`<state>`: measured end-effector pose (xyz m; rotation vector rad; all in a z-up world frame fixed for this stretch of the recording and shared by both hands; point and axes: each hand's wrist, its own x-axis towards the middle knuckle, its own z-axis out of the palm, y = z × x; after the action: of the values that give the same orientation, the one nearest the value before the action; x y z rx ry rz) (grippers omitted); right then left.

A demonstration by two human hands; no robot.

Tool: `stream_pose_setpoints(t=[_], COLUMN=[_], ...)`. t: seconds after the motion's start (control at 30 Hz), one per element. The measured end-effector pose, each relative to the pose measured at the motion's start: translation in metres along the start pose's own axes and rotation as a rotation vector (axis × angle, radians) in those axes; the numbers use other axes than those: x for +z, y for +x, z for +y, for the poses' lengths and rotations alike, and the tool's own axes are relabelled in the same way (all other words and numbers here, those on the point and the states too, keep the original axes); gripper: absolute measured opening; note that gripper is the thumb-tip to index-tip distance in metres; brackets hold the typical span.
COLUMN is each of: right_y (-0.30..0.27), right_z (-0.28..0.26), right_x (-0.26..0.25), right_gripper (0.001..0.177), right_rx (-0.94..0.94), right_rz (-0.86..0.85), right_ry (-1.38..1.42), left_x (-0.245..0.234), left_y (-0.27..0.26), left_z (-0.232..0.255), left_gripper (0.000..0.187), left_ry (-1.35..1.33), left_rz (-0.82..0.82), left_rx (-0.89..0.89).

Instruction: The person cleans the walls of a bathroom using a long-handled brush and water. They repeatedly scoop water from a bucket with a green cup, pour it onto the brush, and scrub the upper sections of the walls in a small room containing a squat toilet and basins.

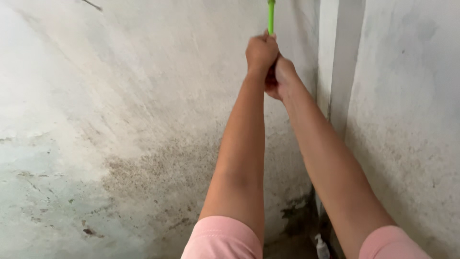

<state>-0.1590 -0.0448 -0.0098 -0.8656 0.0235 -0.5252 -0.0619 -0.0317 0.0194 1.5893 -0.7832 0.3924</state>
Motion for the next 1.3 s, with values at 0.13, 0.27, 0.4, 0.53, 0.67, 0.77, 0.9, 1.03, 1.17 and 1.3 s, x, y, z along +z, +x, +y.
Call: stream_pose_setpoints(t=[0.13, 0.27, 0.4, 0.53, 0.67, 0.77, 0.9, 1.03, 1.17, 1.3], right_y=[-0.022, -0.037, 0.017, 0.024, -0.057, -0.066, 0.010, 0.020, -0.078, -0.064], right_z=[0.056, 0.078, 0.013, 0.055, 0.170, 0.181, 0.087, 0.069, 0.147, 0.135], right_x=[-0.018, -0.022, -0.012, -0.038, -0.071, -0.070, -0.022, 0.010, -0.044, -0.044], right_gripper=[0.042, 0.041, 0.037, 0.038, 0.041, 0.044, 0.046, 0.047, 0.044, 0.042], right_rx=[0.050, 0.070, -0.007, 0.009, 0.239, 0.284, 0.111, 0.073, 0.159, 0.186], right_rz=[0.026, -0.002, -0.013, -0.046, 0.078, 0.079, -0.062, -0.107, 0.054, 0.053], right_ry=[-0.058, -0.156, -0.019, -0.151, -0.170, -0.087, -0.151, -0.166, -0.210, -0.142], left_x=[-0.025, -0.038, -0.011, -0.010, -0.050, -0.066, -0.059, -0.064, -0.056, -0.051], left_y=[-0.059, -0.080, -0.007, -0.022, -0.160, -0.189, -0.066, -0.036, -0.162, -0.145], left_z=[-0.033, -0.046, -0.006, -0.035, -0.118, -0.122, -0.054, -0.036, -0.100, -0.085], left_gripper=[0.035, 0.037, 0.035, 0.037, 0.043, 0.046, 0.042, 0.040, 0.037, 0.045], left_ry=[-0.100, -0.141, -0.012, 0.013, -0.043, -0.014, -0.022, -0.150, 0.051, -0.117], left_rz=[0.001, -0.045, 0.019, 0.009, 0.088, 0.059, 0.148, 0.108, 0.115, 0.062], left_rx=[-0.071, -0.205, 0.020, 0.049, -0.207, -0.369, 0.003, -0.038, -0.167, -0.259])
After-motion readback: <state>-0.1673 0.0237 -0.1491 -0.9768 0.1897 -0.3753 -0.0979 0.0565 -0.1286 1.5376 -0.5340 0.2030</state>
